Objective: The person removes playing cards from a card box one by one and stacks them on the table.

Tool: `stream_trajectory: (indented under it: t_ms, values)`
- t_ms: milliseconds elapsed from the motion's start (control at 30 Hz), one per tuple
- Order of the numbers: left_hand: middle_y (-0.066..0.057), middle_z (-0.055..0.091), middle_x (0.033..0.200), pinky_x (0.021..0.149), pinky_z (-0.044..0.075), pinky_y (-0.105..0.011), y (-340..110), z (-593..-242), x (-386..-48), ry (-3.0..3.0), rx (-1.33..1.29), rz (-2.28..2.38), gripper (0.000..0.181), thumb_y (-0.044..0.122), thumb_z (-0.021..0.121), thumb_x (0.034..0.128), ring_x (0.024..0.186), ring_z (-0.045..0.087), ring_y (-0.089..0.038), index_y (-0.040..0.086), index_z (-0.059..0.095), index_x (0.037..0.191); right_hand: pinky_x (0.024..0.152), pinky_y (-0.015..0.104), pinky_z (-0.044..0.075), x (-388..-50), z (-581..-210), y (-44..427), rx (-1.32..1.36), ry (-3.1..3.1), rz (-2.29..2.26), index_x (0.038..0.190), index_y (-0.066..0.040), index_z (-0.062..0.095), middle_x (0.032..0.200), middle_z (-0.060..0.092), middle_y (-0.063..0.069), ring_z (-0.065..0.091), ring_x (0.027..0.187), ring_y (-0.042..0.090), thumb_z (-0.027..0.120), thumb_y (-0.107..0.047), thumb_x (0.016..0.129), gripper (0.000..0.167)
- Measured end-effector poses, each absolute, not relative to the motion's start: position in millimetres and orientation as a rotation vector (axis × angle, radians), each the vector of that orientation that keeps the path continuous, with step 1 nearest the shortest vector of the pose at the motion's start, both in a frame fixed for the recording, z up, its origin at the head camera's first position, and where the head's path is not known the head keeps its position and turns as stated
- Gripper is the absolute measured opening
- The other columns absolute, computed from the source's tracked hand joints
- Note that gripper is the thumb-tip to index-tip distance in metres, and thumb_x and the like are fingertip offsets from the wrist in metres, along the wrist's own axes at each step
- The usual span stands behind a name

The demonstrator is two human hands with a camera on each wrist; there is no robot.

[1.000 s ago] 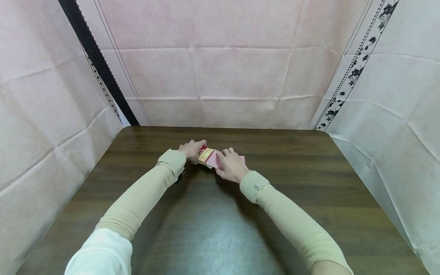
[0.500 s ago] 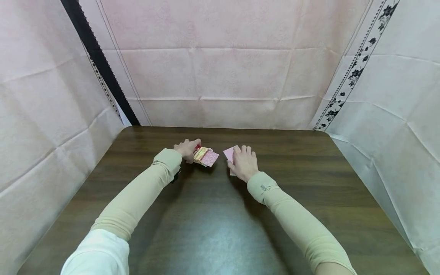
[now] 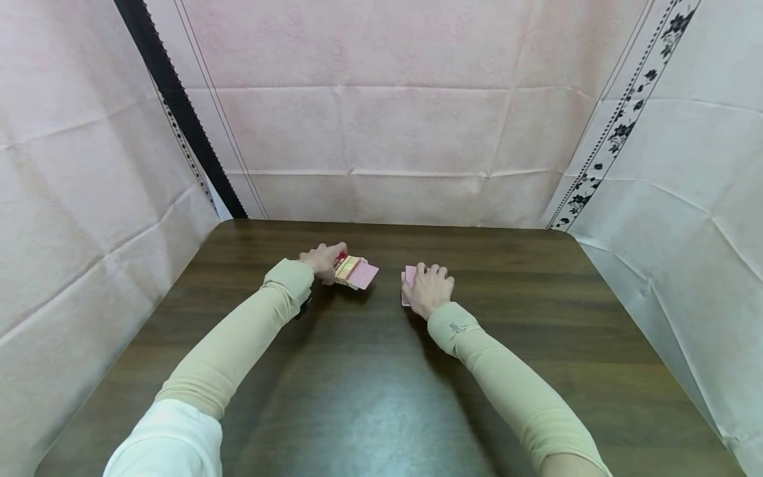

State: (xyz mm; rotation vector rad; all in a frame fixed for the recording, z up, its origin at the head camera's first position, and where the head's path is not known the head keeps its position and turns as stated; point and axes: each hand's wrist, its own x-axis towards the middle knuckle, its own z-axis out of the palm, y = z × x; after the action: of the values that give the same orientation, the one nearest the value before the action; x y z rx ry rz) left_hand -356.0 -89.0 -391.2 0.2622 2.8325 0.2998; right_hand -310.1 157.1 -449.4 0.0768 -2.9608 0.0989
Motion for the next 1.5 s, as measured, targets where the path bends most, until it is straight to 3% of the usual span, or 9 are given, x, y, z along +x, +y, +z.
stream_trajectory:
  t_ms: [500,700,900,1000,1300,1400,1500]
  values:
    - [-0.014,0.046,0.114,0.089,0.035,-0.052,-88.1,-392.8,-357.4,2.819,0.261,0.293,0.065,-0.002,0.067,0.0734,0.096,0.046,-0.031,0.021,0.042,0.128,0.082,0.055,0.045,-311.3,-454.8,146.9,0.125,-2.989,-0.013,0.122,-0.003,0.052,0.115,0.054,0.025,0.051,0.106,0.041,0.047,-0.06,0.091,0.065]
    - [-0.015,0.046,0.115,0.091,0.035,-0.054,-86.0,-392.4,-357.4,2.824,0.249,0.293,0.066,-0.003,0.067,0.0726,0.097,0.048,-0.031,0.022,0.042,0.128,0.09,0.051,0.044,-312.3,-443.5,143.3,0.593,-2.784,0.185,0.12,-0.006,0.054,0.117,0.053,0.019,0.049,0.109,0.036,0.053,-0.05,0.093,0.052]
    - [-0.015,0.047,0.115,0.091,0.037,-0.055,-84.5,-393.1,-355.6,2.826,0.261,0.281,0.063,-0.002,0.067,0.0732,0.098,0.048,-0.031,0.022,0.042,0.126,0.09,0.047,0.049,-309.8,-435.0,126.4,0.914,-2.695,0.348,0.125,-0.012,0.056,0.123,0.052,0.012,0.051,0.115,0.03,0.062,-0.053,0.087,0.057]
    - [-0.015,0.048,0.116,0.092,0.037,-0.056,-82.4,-392.3,-352.6,2.826,0.284,0.282,0.061,-0.002,0.067,0.0733,0.098,0.048,-0.031,0.022,0.042,0.123,0.097,0.042,0.046,-311.2,-434.8,116.6,0.952,-2.7,0.38,0.118,-0.009,0.058,0.123,0.052,0.011,0.051,0.116,0.029,0.067,-0.052,0.084,0.055]
    - [-0.013,0.049,0.115,0.093,0.037,-0.056,-76.4,-395.5,-355.3,2.817,0.302,0.274,0.059,0.0,0.069,0.0753,0.099,0.048,-0.03,0.025,0.042,0.122,0.088,0.038,0.049,-314.5,-429.8,99.3,0.869,-2.781,0.395,0.1,-0.006,0.058,0.113,0.054,0.011,0.056,0.096,0.024,0.072,-0.048,0.082,0.048]
    - [-0.013,0.049,0.114,0.093,0.037,-0.056,-77.8,-394.6,-354.5,2.817,0.296,0.275,0.059,0.0,0.069,0.0755,0.099,0.048,-0.031,0.024,0.042,0.122,0.09,0.041,0.049,-314.3,-428.5,99.2,0.881,-2.775,0.352,0.1,-0.006,0.058,0.113,0.056,0.012,0.057,0.099,0.026,0.072,-0.045,0.083,0.044]
    - [-0.014,0.048,0.113,0.093,0.037,-0.056,-80.9,-393.1,-352.9,2.823,0.277,0.277,0.058,0.0,0.07,0.075,0.098,0.048,-0.031,0.023,0.042,0.121,0.094,0.044,0.048,-312.3,-426.3,101.3,0.891,-2.779,0.292,0.111,-0.006,0.057,0.116,0.058,0.014,0.057,0.106,0.029,0.071,-0.041,0.085,0.046]
